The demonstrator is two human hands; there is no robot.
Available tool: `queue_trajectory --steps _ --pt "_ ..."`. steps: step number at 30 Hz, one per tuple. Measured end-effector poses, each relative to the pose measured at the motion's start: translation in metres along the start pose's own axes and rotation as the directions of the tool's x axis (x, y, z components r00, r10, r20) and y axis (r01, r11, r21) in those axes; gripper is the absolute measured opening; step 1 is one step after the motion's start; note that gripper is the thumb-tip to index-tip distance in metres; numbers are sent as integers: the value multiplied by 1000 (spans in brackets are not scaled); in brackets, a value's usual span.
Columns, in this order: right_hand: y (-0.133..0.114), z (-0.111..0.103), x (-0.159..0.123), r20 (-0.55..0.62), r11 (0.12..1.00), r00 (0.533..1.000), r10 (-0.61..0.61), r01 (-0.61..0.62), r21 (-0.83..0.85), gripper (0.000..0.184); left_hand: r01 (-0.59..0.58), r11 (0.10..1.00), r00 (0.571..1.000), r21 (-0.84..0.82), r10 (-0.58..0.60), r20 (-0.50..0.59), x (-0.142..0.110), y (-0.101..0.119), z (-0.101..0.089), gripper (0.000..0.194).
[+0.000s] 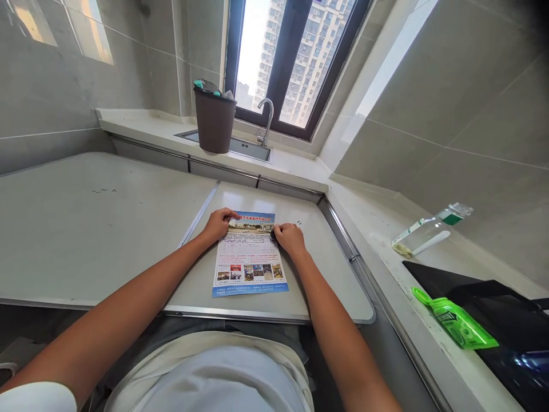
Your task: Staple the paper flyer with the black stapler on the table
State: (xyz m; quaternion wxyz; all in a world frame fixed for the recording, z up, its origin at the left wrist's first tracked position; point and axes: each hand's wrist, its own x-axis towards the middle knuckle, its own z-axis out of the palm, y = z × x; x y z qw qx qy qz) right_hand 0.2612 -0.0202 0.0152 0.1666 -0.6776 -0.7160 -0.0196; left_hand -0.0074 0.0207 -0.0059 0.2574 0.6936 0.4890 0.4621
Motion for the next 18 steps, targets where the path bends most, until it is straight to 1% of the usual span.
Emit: queue_trajectory --steps 8,18 --pt "-2 2 0 -16 1000 1000 26 -26 -12 49 -6 1000 1000 -13 6 -4 0 -1 1 33" --pt "-6 3 -1 -32 999 998 53 -53 -11 48 15 1000 1000 -7 -15 9 -1 3 -1 33"
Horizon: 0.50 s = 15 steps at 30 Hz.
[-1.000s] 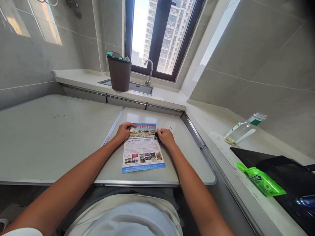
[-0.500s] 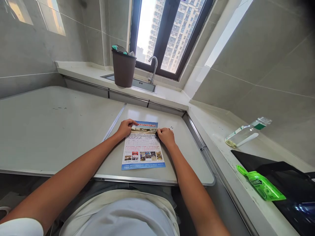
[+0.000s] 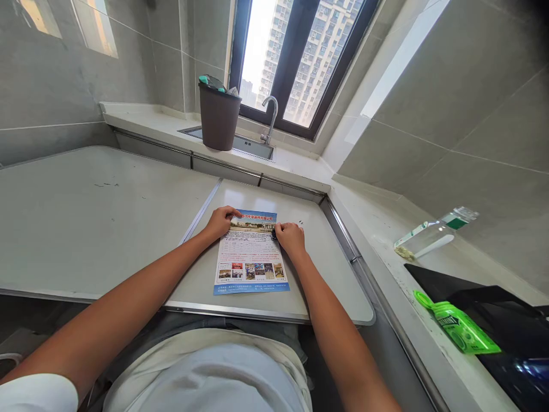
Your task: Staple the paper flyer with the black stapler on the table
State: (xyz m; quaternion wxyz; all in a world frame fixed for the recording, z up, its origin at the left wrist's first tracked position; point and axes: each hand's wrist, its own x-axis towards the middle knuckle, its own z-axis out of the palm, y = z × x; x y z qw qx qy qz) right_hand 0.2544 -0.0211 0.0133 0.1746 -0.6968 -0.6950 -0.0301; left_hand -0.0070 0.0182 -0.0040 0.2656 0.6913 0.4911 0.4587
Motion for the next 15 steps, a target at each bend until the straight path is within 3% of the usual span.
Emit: queue_trajectory --steps 15 --pt "-7 -4 -3 14 998 998 60 -59 -19 49 -16 1000 1000 -1 16 -17 0 -5 2 33"
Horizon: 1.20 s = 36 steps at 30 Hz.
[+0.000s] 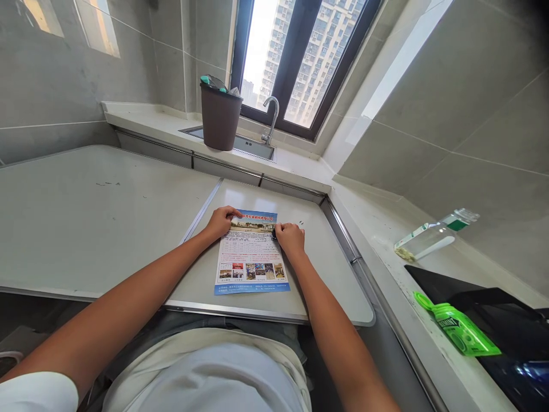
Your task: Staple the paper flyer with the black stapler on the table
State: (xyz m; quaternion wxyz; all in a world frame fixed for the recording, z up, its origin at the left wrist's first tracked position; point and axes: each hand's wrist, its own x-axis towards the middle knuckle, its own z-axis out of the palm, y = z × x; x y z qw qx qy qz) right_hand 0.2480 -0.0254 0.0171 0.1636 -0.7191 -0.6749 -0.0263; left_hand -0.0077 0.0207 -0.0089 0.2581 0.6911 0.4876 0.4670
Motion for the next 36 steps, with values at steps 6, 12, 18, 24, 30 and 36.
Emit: queue_trajectory --steps 6,12,18,24,30,36 --pt "-5 -2 -2 30 998 1000 9 -7 -62 50 3 1000 1000 -5 -3 9 1 -2 1 33" --pt "-10 -6 -8 53 988 997 -48 55 -147 46 -1 1000 1000 -8 1 7 2 -4 2 33" --pt "-13 -1 -9 57 978 995 -77 87 -192 53 5 1000 1000 -3 -5 1 2 -6 2 33" --pt "-19 7 -9 56 984 994 -99 106 -146 48 -7 1000 1000 20 6 9 4 -6 2 29" --pt "0 -6 -1 50 987 988 -148 144 64 45 -76 993 996 88 71 61 5 -9 1 36" --pt "43 -30 7 134 886 909 -394 337 319 27 -121 978 983 172 95 155 4 -9 -1 48"
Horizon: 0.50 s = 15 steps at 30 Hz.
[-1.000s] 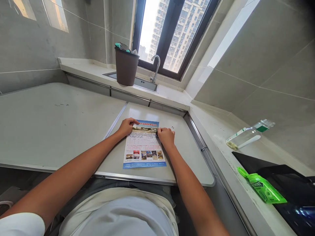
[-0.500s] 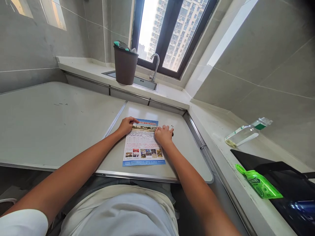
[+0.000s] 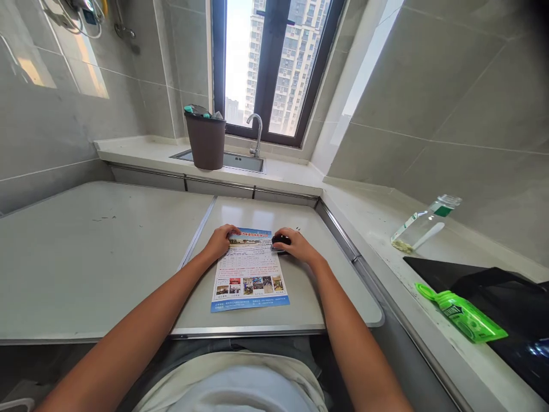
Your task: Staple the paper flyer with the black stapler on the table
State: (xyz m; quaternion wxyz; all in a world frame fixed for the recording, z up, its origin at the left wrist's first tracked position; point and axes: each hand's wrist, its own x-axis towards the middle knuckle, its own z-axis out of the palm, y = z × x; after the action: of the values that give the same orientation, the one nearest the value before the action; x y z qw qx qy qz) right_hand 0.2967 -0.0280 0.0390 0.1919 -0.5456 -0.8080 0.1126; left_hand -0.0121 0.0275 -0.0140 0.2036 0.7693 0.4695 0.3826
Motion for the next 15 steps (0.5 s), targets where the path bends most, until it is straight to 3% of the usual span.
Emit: queue_trajectory --steps 3,6,11,15 --pt "19 -7 -7 50 1000 999 11 -12 26 29 3 1000 1000 28 -4 23 0 2 -1 49" --pt "32 -7 -10 -1 994 994 112 -112 6 22 7 999 999 44 -9 41 0 3 -1 50" --pt "30 -2 -6 -221 954 934 281 -296 -42 20 25 999 998 48 -28 57 1 3 0 49" --pt "7 6 2 -395 949 876 278 -313 -27 31 61 998 997 26 -62 45 1 2 1 46"
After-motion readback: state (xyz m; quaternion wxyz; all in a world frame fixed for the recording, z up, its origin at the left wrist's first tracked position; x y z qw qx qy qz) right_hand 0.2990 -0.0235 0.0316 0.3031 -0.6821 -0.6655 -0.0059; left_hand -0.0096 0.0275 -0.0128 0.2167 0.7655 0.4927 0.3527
